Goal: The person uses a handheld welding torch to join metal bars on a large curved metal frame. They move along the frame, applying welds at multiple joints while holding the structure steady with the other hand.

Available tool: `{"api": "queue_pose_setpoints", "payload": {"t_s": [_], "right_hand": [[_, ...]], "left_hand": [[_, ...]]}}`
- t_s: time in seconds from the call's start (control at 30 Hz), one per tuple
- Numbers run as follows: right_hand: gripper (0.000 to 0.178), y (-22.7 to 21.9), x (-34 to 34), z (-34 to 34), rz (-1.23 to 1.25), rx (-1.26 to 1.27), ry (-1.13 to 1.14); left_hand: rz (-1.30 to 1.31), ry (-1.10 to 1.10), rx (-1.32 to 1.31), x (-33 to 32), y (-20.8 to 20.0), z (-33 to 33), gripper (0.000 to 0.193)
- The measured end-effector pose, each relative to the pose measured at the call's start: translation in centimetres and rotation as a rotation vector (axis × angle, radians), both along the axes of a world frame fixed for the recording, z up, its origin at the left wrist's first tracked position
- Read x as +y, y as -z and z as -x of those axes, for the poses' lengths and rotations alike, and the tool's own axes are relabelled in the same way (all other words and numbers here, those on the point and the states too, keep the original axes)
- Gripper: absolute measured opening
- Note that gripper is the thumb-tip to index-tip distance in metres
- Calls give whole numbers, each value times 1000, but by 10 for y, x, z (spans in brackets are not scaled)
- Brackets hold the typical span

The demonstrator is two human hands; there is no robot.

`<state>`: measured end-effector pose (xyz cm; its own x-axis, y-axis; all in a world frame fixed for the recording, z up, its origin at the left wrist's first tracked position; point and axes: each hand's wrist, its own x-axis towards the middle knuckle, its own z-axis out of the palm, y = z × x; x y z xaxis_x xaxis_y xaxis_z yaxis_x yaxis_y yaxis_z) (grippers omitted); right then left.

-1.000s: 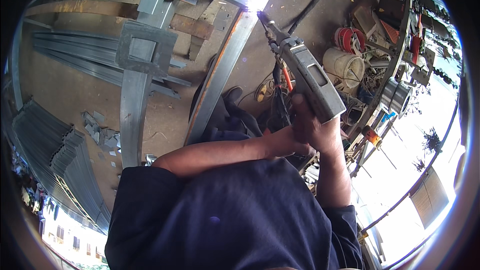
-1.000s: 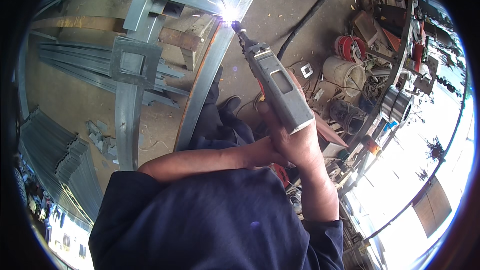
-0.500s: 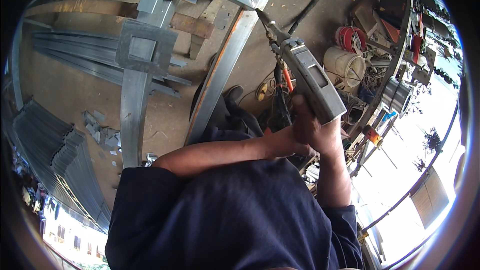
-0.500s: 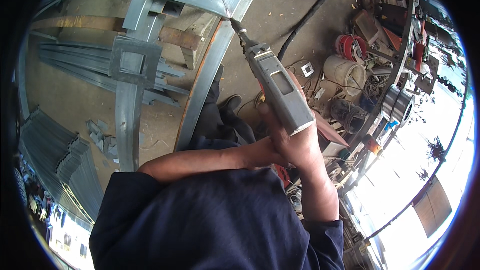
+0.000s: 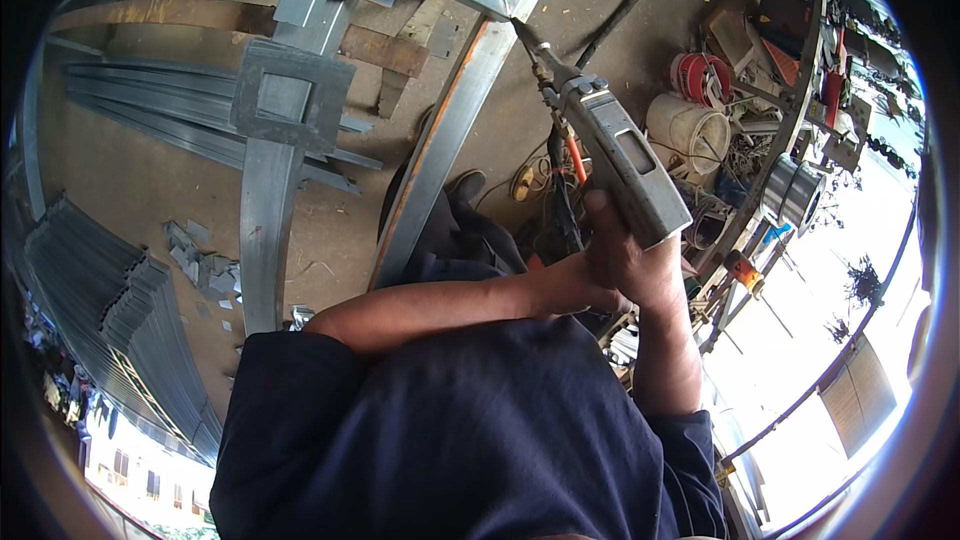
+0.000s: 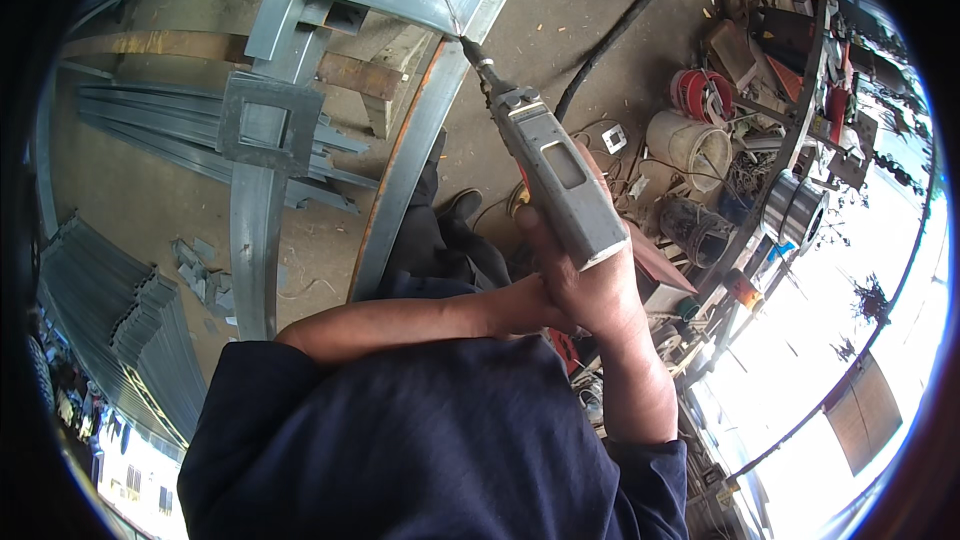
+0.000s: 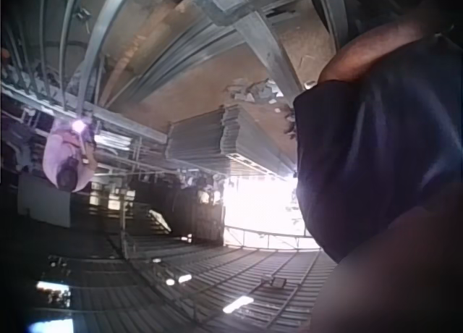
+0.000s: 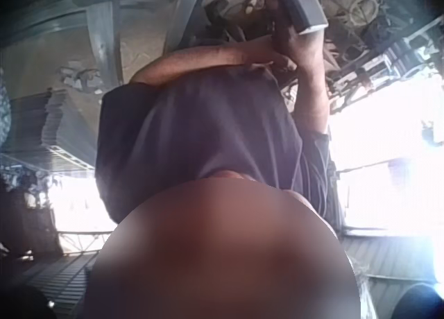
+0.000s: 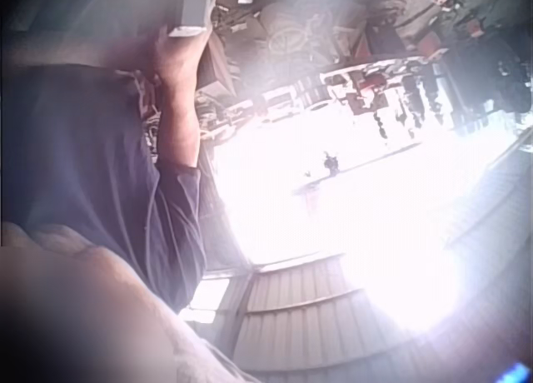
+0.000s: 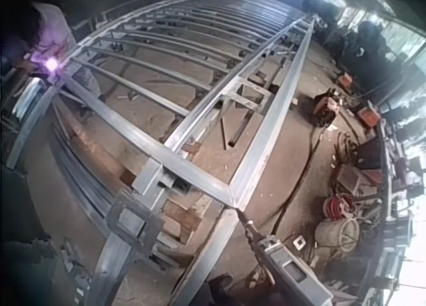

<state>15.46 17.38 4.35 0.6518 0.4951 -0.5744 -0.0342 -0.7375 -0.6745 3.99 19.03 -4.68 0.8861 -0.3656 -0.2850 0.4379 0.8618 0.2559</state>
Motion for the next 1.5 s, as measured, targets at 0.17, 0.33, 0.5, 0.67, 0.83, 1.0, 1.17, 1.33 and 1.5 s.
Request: {"api": "queue_pose_setpoints", "payload": {"t_s": [0.17,0.33,0.5,0.67,0.83,1.0,1.17,1.33,1.5], "right_hand": [[35,0,-1,0,-4,-6,-1],[32,1,-1,0,-7,-16,-6],[29,0,-2,0,-14,-25,-11],[27,-1,-3,1,-17,-37,-13],[25,1,-4,2,-26,-49,-17],[24,2,-4,2,-34,-75,-23],[24,2,-4,3,-33,-84,-37],[26,1,-4,4,-46,-80,-24],[33,-4,-4,4,13,0,6]], "left_hand": [[3,9,10,0,0,0,46],[24,15,1,1,0,0,45],[13,19,-7,-1,2,0,47],[-3,45,-30,-3,4,1,54],[20,58,-40,-2,5,-1,67],[-19,91,-37,1,2,-2,62],[-18,63,-19,1,0,-1,54],[-23,96,-17,1,-1,-2,51],[14,62,-6,-1,-1,0,51]]}}
